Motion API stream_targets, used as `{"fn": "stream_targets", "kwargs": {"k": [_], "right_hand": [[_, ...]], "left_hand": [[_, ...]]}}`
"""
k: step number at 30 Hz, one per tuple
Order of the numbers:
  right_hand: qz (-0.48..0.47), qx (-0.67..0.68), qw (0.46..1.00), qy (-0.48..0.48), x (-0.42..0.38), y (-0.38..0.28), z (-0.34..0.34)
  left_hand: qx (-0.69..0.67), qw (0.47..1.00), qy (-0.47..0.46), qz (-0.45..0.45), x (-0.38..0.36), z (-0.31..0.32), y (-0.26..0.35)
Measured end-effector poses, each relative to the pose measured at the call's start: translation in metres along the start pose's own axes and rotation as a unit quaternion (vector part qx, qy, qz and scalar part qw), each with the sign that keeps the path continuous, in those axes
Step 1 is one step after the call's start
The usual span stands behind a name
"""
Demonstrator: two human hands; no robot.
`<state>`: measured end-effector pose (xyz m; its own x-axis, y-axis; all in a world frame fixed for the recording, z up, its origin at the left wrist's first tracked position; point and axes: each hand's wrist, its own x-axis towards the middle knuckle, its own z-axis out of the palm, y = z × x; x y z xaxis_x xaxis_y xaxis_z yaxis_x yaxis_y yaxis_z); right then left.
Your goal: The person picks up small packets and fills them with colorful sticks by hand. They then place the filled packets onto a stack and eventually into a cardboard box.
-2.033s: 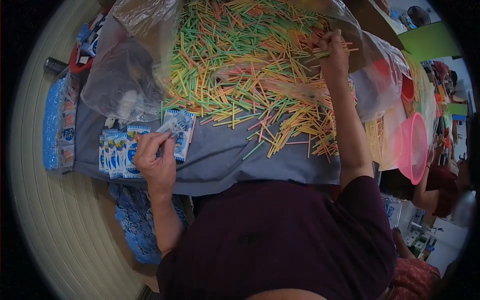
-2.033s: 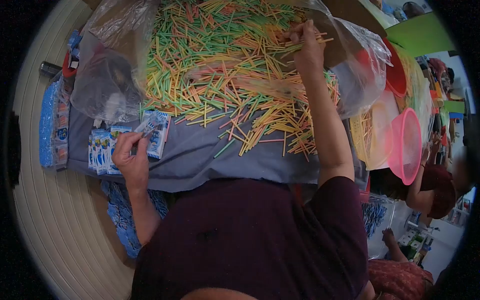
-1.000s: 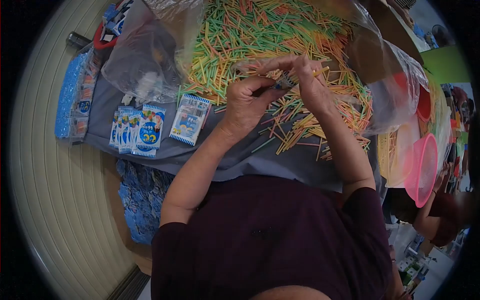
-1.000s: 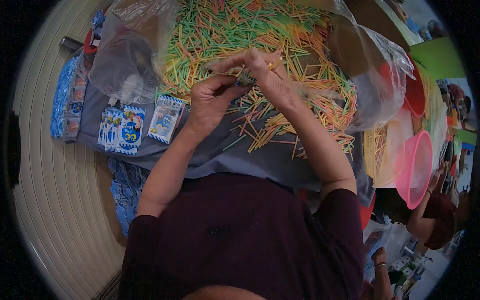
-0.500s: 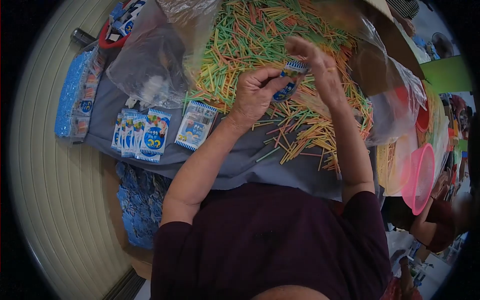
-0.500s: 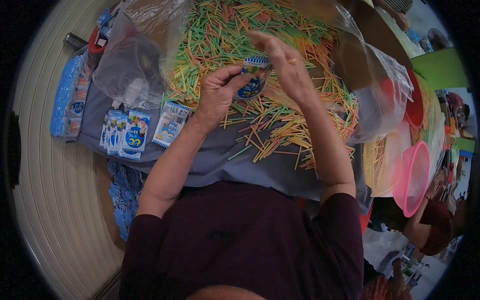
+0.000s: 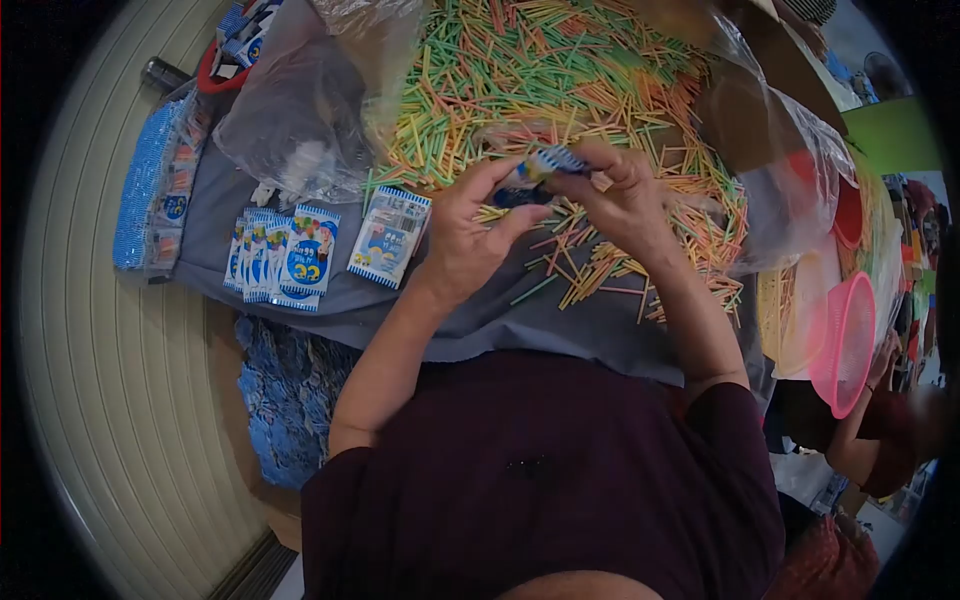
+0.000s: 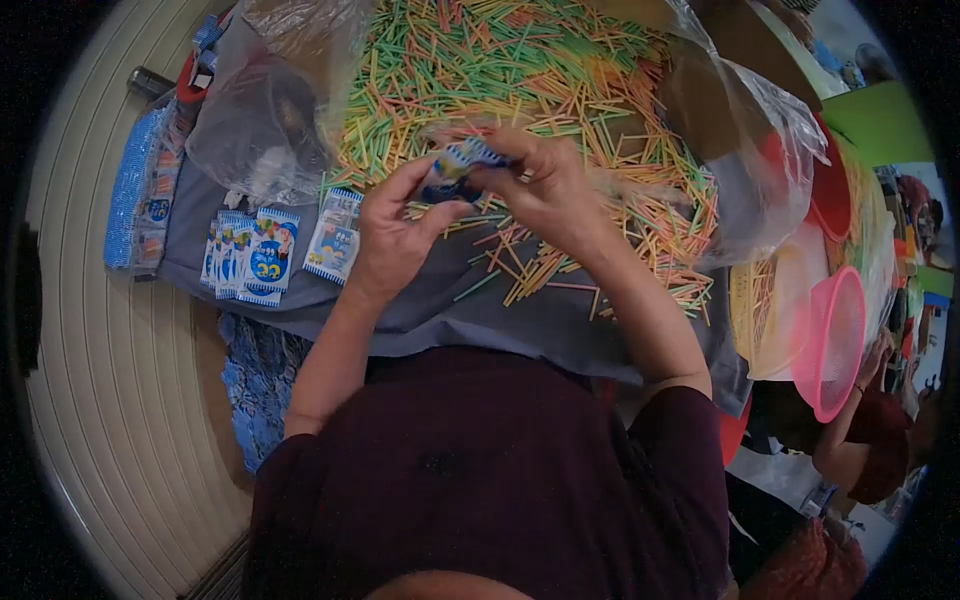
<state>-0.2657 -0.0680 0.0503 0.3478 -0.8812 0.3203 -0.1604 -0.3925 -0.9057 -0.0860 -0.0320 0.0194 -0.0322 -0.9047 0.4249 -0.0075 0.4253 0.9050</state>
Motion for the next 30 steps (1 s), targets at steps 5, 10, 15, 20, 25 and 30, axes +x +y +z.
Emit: {"fn": "stream_targets", "kwargs": {"k": [5, 10, 15, 20, 25, 30], "right_hand": [[-0.027, -0.042, 0.983, -0.178, -0.008, -0.011, 0.029], [-0.003, -0.275, 0.958, -0.080, 0.019, 0.026, -0.016], [-0.046, -0.465, 0.882, 0.057, 0.037, 0.065, -0.082], [0.158, -0.580, 0.797, -0.056, 0.024, 0.049, -0.110], [0.150, -0.608, 0.773, -0.106, 0.005, 0.067, -0.091], [0.023, -0.567, 0.821, -0.066, -0.002, 0.070, -0.100]], "left_hand": [[0.144, 0.981, 0.102, -0.077, -0.066, -0.076, 0.014], [0.400, 0.883, 0.201, -0.144, -0.103, -0.185, 0.000], [0.728, 0.661, 0.147, -0.104, -0.082, -0.147, 0.024], [0.583, 0.808, 0.075, -0.020, -0.055, -0.118, 0.027], [0.581, 0.813, -0.040, -0.020, -0.046, -0.091, 0.011], [0.668, 0.742, -0.050, 0.034, -0.052, -0.073, 0.007]]}}
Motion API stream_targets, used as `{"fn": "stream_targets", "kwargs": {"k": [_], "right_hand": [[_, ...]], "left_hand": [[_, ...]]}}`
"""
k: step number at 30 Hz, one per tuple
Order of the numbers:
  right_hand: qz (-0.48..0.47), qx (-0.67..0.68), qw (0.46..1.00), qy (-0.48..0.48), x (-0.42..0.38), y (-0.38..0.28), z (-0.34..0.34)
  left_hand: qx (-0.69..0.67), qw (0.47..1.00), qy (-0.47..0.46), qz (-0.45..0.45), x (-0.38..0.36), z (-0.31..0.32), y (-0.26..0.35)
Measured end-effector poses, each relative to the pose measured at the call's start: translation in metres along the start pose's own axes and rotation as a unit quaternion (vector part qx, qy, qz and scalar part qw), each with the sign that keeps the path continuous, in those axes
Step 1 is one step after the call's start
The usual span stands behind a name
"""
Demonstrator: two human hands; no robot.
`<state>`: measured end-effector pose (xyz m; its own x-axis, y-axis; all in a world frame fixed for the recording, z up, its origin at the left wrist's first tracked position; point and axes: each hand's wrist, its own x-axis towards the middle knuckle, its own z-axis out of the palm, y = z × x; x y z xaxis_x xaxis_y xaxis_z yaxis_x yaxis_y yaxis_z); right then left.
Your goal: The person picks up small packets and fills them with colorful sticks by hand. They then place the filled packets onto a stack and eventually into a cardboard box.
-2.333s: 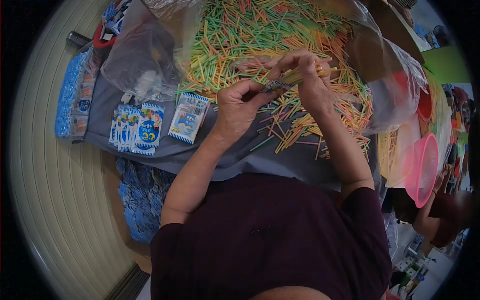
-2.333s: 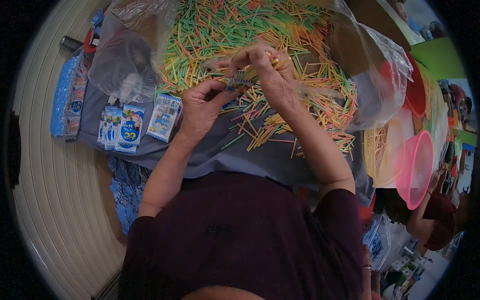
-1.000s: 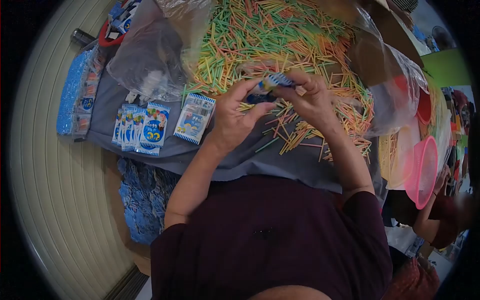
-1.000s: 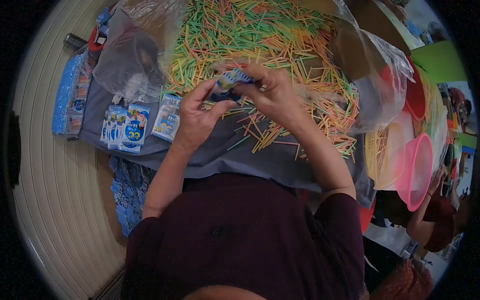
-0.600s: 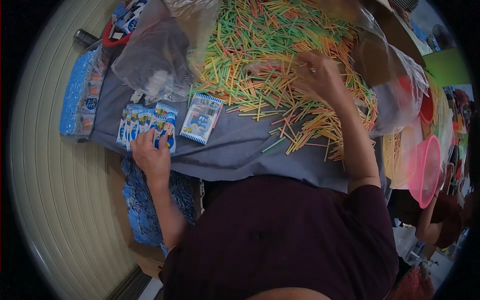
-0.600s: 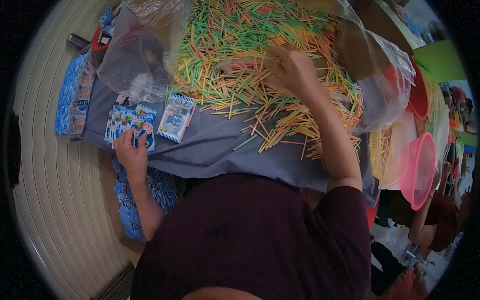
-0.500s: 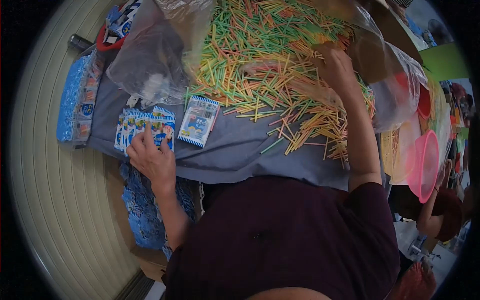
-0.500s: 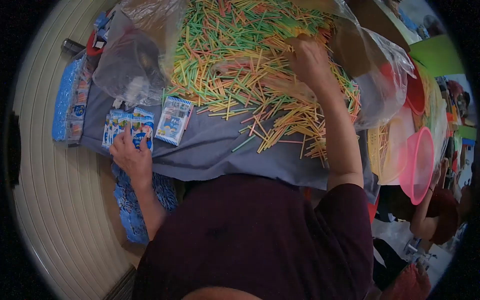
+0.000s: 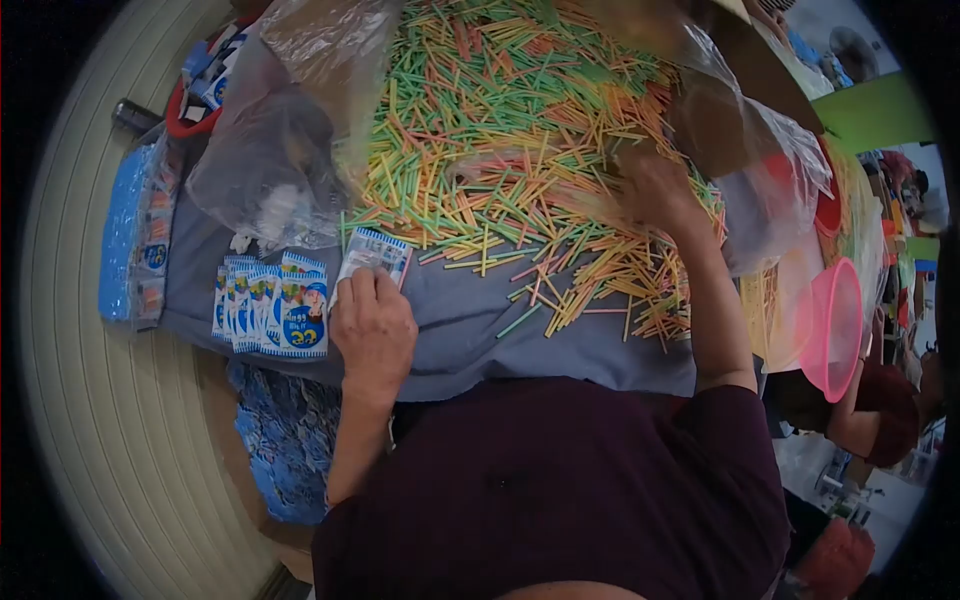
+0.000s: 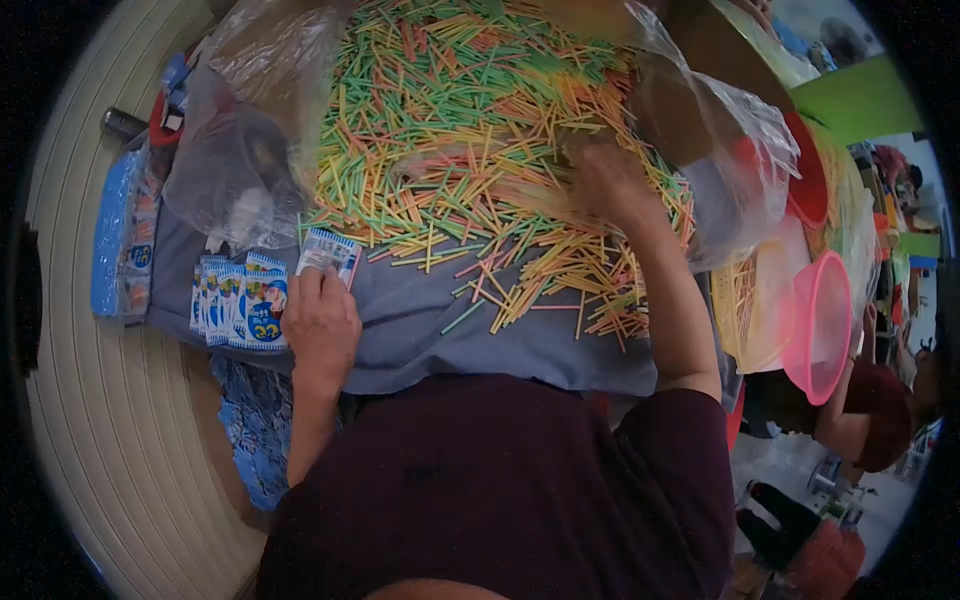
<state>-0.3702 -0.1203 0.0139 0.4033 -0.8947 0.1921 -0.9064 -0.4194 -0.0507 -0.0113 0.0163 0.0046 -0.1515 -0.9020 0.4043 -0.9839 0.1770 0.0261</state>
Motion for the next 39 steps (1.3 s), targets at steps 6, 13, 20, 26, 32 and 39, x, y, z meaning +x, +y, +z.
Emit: {"fn": "stream_targets", "kwargs": {"k": [6, 13, 20, 26, 32, 39], "right_hand": [[0.046, 0.023, 0.998, 0.032, 0.040, -0.002, -0.005], [-0.097, -0.099, 0.979, 0.148, 0.132, -0.056, -0.016], [-0.158, -0.295, 0.935, 0.118, 0.200, -0.052, 0.007], [-0.025, -0.219, 0.959, 0.179, 0.215, -0.040, 0.002], [0.034, 0.131, 0.981, 0.138, 0.201, -0.041, -0.018], [-0.058, 0.247, 0.953, 0.166, 0.167, -0.090, 0.009]], "left_hand": [[-0.083, 0.993, 0.076, -0.027, -0.005, 0.008, -0.013], [-0.158, 0.980, 0.079, -0.092, 0.005, -0.003, -0.014], [-0.211, 0.972, 0.030, -0.100, 0.010, -0.004, -0.029], [-0.152, 0.978, 0.139, -0.037, 0.009, 0.004, -0.026], [-0.095, 0.992, 0.070, -0.033, 0.002, 0.001, -0.019], [-0.140, 0.979, 0.145, -0.010, 0.002, 0.008, -0.025]]}}
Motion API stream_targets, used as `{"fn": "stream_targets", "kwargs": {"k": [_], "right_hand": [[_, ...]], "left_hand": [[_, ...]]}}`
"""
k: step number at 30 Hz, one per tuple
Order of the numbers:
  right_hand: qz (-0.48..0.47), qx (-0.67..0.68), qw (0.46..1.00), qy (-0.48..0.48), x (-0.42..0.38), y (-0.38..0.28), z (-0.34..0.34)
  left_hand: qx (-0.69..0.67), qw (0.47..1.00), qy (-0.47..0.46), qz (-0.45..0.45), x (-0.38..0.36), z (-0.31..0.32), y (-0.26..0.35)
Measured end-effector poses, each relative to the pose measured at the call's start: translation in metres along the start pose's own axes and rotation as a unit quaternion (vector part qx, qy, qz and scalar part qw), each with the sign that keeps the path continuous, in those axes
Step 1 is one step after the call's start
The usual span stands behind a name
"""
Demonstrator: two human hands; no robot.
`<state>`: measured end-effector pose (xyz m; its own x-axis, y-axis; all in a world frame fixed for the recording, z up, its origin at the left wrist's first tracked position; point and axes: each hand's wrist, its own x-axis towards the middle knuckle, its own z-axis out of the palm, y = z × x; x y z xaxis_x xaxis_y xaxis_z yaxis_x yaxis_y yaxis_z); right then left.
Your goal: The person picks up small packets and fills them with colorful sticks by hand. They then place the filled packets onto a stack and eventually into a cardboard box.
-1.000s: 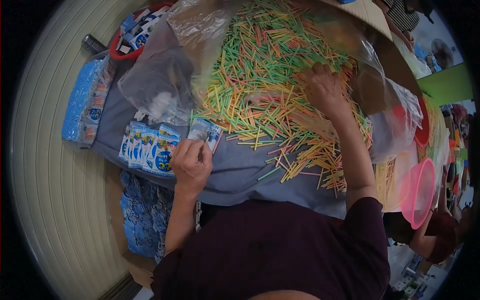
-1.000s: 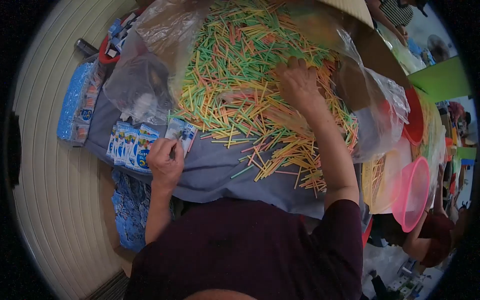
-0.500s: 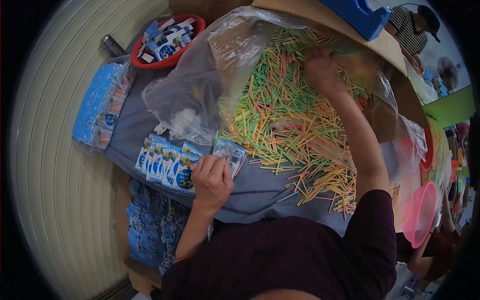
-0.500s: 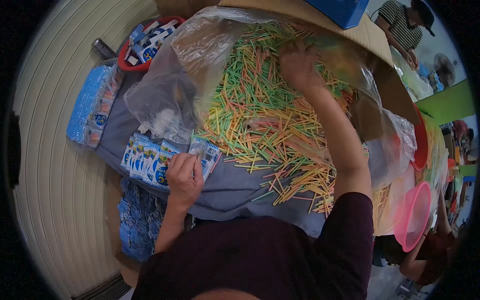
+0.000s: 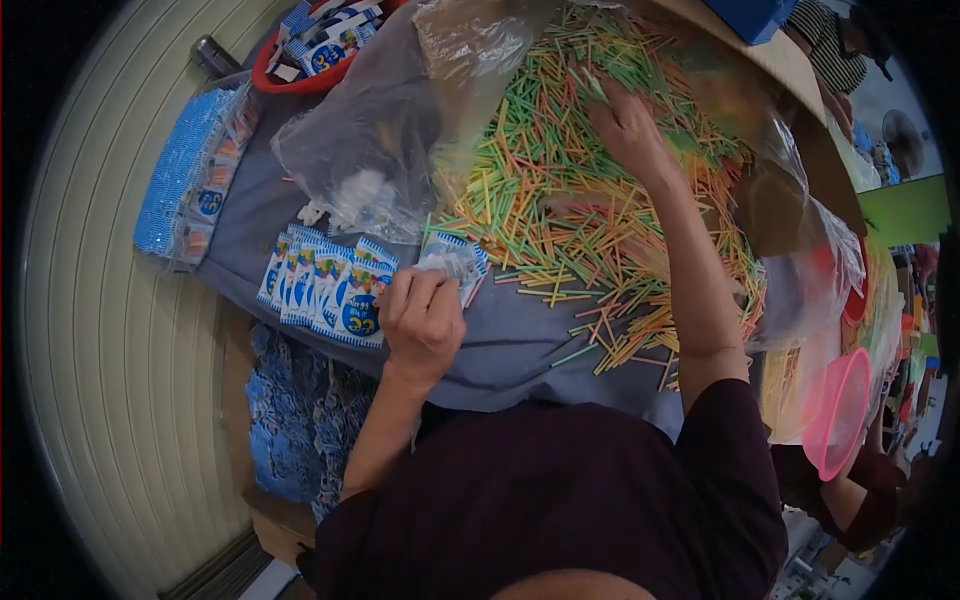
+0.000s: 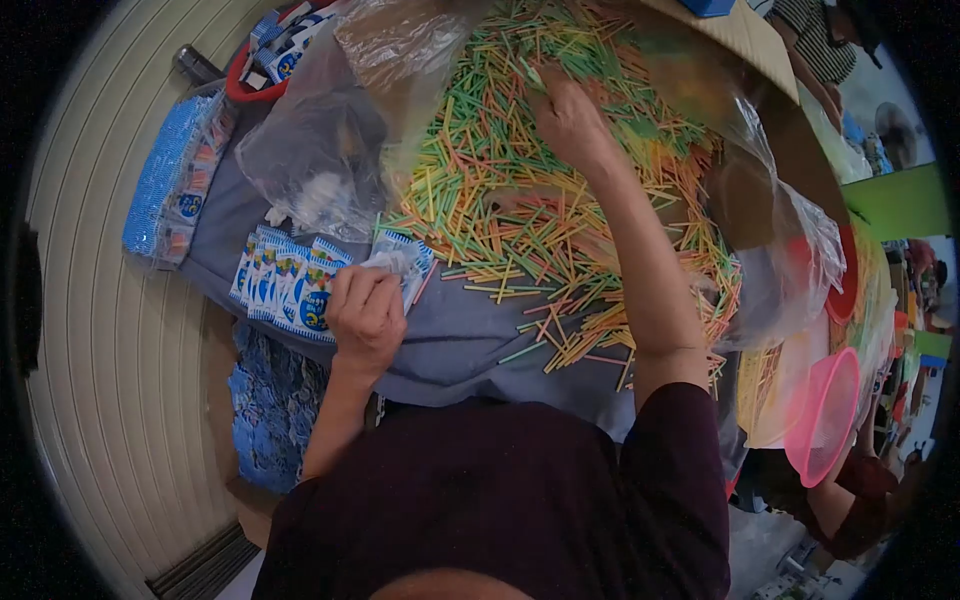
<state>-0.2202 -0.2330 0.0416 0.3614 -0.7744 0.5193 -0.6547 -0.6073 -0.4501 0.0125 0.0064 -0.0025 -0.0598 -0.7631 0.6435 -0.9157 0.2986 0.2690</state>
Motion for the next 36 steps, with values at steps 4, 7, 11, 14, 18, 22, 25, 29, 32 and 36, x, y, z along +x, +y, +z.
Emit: {"fn": "stream_targets", "kwargs": {"k": [4, 7, 11, 14, 18, 22, 25, 29, 32, 36], "right_hand": [[0.078, -0.054, 0.986, -0.137, -0.008, -0.026, 0.009], [0.068, -0.163, 0.964, -0.199, 0.002, -0.035, 0.009], [0.070, -0.264, 0.937, -0.219, 0.011, -0.031, 0.028], [0.051, -0.309, 0.939, -0.139, -0.003, -0.031, 0.037], [0.061, -0.259, 0.962, -0.068, -0.010, -0.034, 0.039], [0.087, -0.264, 0.950, -0.143, -0.007, -0.041, 0.045], [0.111, -0.225, 0.961, -0.113, -0.003, -0.045, 0.037], [0.112, -0.017, 0.993, 0.031, -0.003, -0.030, 0.024], [0.208, 0.271, 0.939, 0.040, -0.001, -0.010, 0.014], [0.250, 0.425, 0.870, 0.023, -0.013, 0.009, 0.005]], "left_hand": [[0.017, 0.995, -0.081, -0.050, -0.003, -0.009, 0.009], [-0.025, 0.993, -0.096, -0.068, 0.001, -0.018, 0.010], [-0.036, 0.988, -0.133, -0.065, 0.005, -0.019, 0.000], [-0.055, 0.992, -0.091, -0.071, 0.005, -0.016, -0.002], [-0.045, 0.997, -0.044, -0.046, 0.002, -0.015, -0.001], [-0.020, 0.994, -0.092, -0.063, -0.004, -0.014, 0.002], [-0.034, 0.991, -0.112, -0.071, 0.000, -0.023, 0.000], [-0.106, 0.981, -0.131, -0.095, 0.004, -0.024, -0.011], [-0.184, 0.965, -0.099, -0.161, 0.007, -0.021, -0.015], [-0.229, 0.955, -0.038, -0.182, 0.013, -0.023, -0.011]]}}
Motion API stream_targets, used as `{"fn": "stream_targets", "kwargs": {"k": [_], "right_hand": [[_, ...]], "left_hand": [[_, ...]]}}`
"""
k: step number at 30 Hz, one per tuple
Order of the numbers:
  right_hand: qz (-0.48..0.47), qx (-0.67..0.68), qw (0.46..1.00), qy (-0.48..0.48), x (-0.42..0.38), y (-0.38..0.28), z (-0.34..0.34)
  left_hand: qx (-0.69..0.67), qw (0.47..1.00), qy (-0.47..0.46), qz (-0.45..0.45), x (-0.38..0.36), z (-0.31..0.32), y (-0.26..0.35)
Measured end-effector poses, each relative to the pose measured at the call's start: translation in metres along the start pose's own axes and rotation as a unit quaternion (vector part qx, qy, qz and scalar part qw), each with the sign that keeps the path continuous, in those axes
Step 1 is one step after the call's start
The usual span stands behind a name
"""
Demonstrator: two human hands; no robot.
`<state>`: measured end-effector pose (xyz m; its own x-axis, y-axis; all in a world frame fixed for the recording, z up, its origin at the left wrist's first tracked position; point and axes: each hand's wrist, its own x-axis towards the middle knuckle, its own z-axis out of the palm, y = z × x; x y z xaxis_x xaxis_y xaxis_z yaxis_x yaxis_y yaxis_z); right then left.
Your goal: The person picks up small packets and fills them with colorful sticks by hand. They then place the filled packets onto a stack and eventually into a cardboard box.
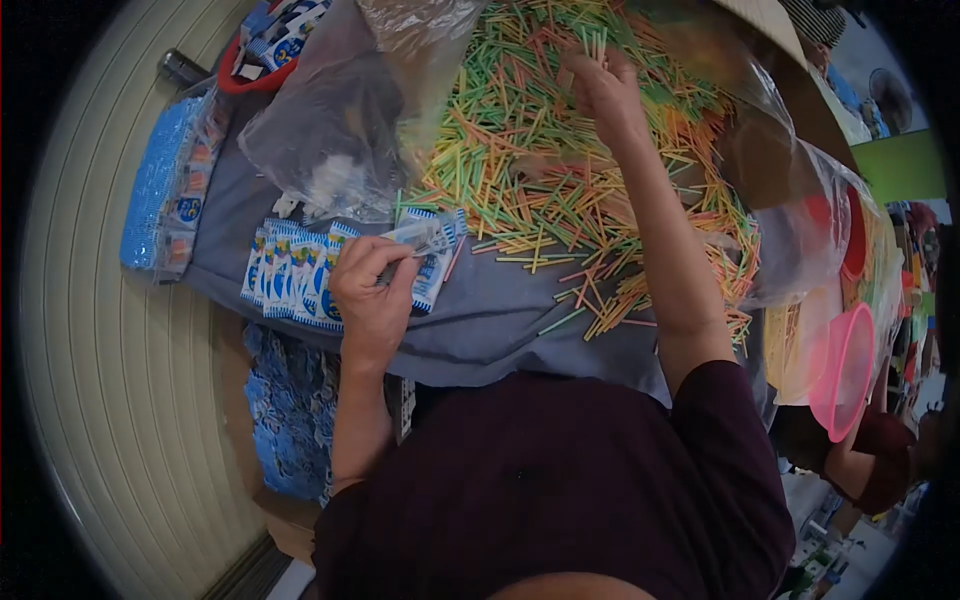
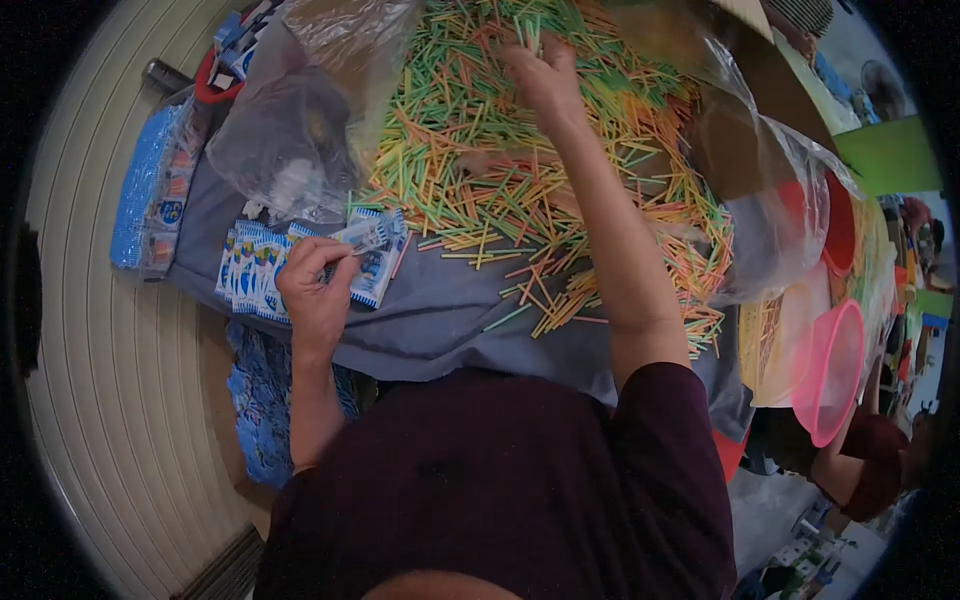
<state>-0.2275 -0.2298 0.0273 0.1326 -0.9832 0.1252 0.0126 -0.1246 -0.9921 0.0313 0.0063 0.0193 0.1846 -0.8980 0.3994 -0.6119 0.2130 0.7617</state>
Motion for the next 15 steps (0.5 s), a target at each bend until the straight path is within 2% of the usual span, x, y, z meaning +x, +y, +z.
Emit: {"fn": "stream_targets", "kwargs": {"k": [1, 3, 4, 6, 7, 9, 13, 15], "right_hand": [[0.002, 0.001, 1.000, -0.007, -0.003, 0.001, -0.004], [-0.151, -0.228, 0.962, -0.020, -0.010, -0.001, -0.007], [-0.150, -0.227, 0.962, -0.024, -0.017, -0.008, -0.003], [-0.128, -0.476, 0.863, -0.111, -0.029, -0.021, 0.006], [-0.124, -0.475, 0.864, -0.112, -0.031, -0.017, 0.014], [-0.189, -0.634, 0.742, -0.106, -0.034, -0.010, 0.032], [-0.149, -0.671, 0.721, -0.086, -0.020, -0.003, 0.050], [-0.126, -0.710, 0.685, -0.102, -0.026, -0.007, 0.052]], "left_hand": [[0.024, 1.000, 0.012, 0.014, 0.001, -0.001, 0.002], [0.051, 0.998, 0.026, 0.025, 0.000, -0.002, 0.002], [0.094, 0.995, 0.009, 0.040, -0.003, -0.003, 0.001], [0.135, 0.989, -0.013, 0.053, -0.009, 0.002, -0.003], [0.158, 0.985, -0.018, 0.061, -0.013, 0.006, -0.006], [0.179, 0.981, -0.028, 0.073, -0.014, 0.010, -0.007], [0.188, 0.981, -0.024, 0.052, -0.017, 0.009, -0.005], [0.184, 0.982, -0.024, 0.039, -0.018, 0.008, -0.004]]}}
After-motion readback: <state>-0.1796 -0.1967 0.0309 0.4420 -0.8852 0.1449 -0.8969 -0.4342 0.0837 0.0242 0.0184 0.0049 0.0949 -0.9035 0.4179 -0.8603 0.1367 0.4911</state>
